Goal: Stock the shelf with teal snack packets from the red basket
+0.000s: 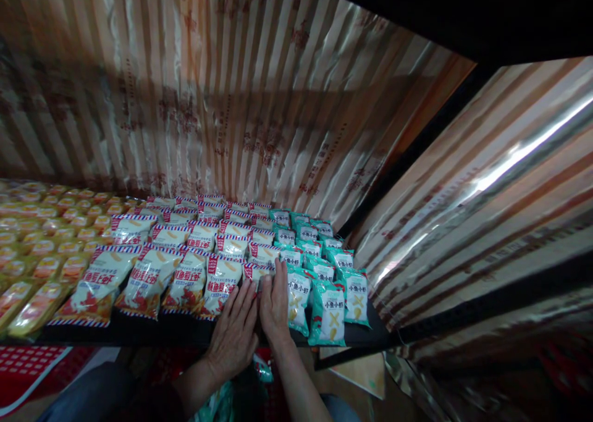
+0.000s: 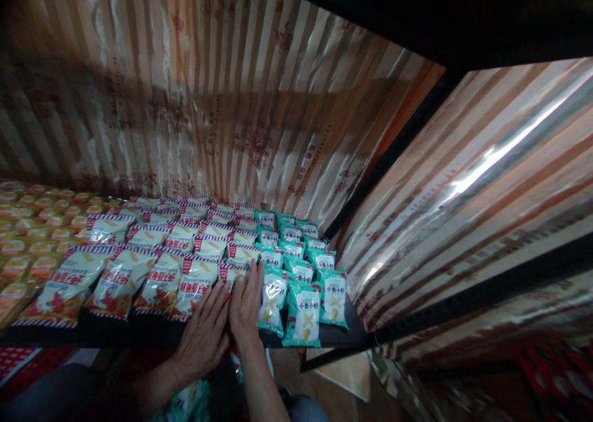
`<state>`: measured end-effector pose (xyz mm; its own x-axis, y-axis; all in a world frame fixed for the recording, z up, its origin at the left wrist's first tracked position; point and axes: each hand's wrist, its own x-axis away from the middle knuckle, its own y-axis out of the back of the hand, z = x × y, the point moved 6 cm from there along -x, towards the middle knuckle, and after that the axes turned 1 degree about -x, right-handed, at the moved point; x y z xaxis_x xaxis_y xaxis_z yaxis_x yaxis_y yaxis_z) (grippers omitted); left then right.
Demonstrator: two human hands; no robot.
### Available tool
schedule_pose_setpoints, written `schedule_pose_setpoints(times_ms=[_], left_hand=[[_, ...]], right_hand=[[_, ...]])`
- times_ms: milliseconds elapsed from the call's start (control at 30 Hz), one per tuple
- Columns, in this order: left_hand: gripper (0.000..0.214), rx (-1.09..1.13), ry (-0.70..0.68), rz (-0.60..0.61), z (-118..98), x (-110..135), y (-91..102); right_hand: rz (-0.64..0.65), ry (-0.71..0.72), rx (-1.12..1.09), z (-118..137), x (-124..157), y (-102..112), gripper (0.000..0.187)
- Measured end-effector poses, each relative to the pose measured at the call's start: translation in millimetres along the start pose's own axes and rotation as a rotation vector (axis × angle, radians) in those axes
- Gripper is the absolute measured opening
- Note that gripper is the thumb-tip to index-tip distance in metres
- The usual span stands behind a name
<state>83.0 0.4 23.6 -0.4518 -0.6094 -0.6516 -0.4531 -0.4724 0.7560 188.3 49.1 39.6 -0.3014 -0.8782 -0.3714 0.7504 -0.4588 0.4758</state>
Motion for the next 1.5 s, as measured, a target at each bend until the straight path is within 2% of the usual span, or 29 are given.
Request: schedule_pose_setpoints(times_ms=[267,500,733,933,1167,1333,1500], left_hand=[[0.075,0.013,0.002,0.03,7,-10,-5.4],[0.06,0.034,0.018,-0.024,8,-10,-5.2],[0.054,0.088,0.023,0.0,10,-24,0.3],[0.054,0.037,0.041,0.0,20,-38,3.0],[0.059,0.03,0.027,0.013,23,-39,3.7],[0.063,0.005,0.016,0.018,23,-44,10.7],[0.062,0.022,0.03,0.022,31,-53,13.7]], right_hand=[[0.013,-0.006,-0.02,-5,-10,-2,0.062],[0.055,0.028,-0.028,-7,-17,2,0.058],[0.062,0.203,0.146,6,-45,3,0.049],[0.097,0.348,0.355,12,-69,-1,0.039],[0.145,0.386,0.4,10,-76,-1,0.04],[0.131,0.41,0.385,9,-88,1,0.04],[0.164,0.355,0.486,5,-109,-6,0.041]])
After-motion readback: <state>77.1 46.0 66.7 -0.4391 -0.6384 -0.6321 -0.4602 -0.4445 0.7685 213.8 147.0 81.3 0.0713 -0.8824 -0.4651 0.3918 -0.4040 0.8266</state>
